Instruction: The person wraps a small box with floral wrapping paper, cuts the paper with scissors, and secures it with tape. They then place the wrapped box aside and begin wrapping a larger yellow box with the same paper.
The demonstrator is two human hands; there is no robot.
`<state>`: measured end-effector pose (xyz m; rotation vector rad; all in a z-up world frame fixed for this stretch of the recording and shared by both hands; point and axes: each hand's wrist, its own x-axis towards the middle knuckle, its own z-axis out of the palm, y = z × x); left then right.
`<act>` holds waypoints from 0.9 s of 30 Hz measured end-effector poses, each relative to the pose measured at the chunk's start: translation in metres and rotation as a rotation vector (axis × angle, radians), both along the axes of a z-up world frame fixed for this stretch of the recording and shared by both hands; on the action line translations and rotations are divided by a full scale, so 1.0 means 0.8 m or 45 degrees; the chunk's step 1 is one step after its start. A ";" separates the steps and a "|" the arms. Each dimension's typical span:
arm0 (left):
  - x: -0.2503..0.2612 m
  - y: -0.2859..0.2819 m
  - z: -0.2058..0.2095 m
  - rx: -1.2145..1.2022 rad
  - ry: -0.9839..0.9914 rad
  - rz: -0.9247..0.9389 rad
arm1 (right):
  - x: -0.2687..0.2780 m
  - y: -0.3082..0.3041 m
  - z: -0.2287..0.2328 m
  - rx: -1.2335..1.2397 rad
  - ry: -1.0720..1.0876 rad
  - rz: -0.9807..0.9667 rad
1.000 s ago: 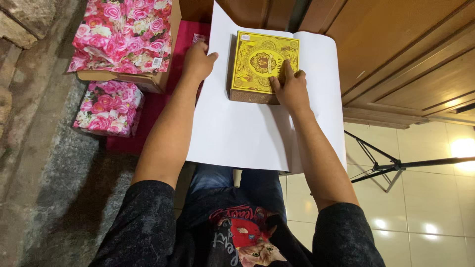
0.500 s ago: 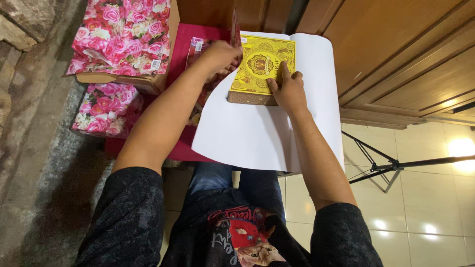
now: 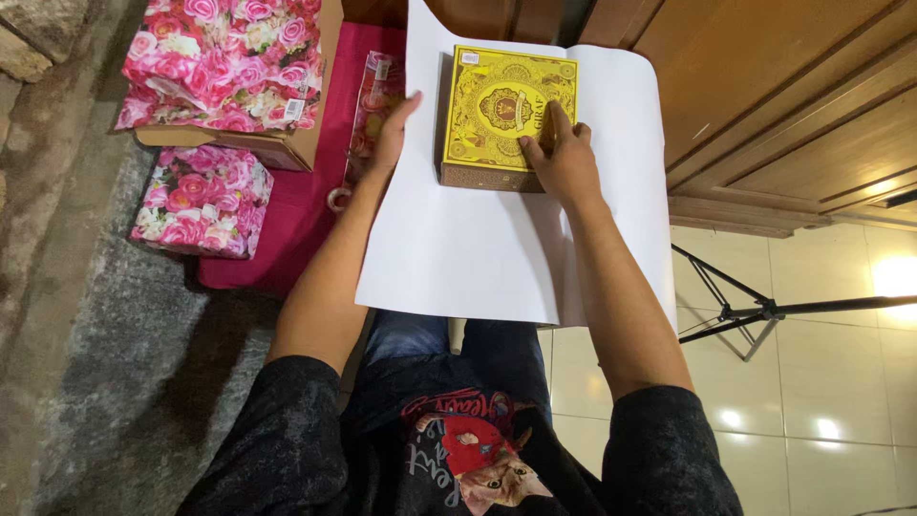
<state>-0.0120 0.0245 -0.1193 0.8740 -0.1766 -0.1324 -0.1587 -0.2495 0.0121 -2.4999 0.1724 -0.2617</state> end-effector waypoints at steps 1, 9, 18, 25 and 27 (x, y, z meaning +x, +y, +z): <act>0.004 -0.001 -0.008 0.010 0.054 -0.044 | 0.001 -0.002 0.005 0.018 -0.003 0.014; 0.038 0.028 -0.011 0.811 0.139 0.334 | 0.023 -0.050 0.039 0.618 0.243 0.266; 0.062 0.045 -0.024 0.565 -0.194 0.333 | 0.010 -0.083 0.049 0.603 0.440 0.565; 0.043 0.040 0.024 0.561 0.286 0.121 | 0.021 -0.033 0.050 0.124 0.436 -0.036; 0.043 0.035 0.045 0.796 0.289 0.123 | 0.020 -0.024 0.049 0.269 0.371 0.051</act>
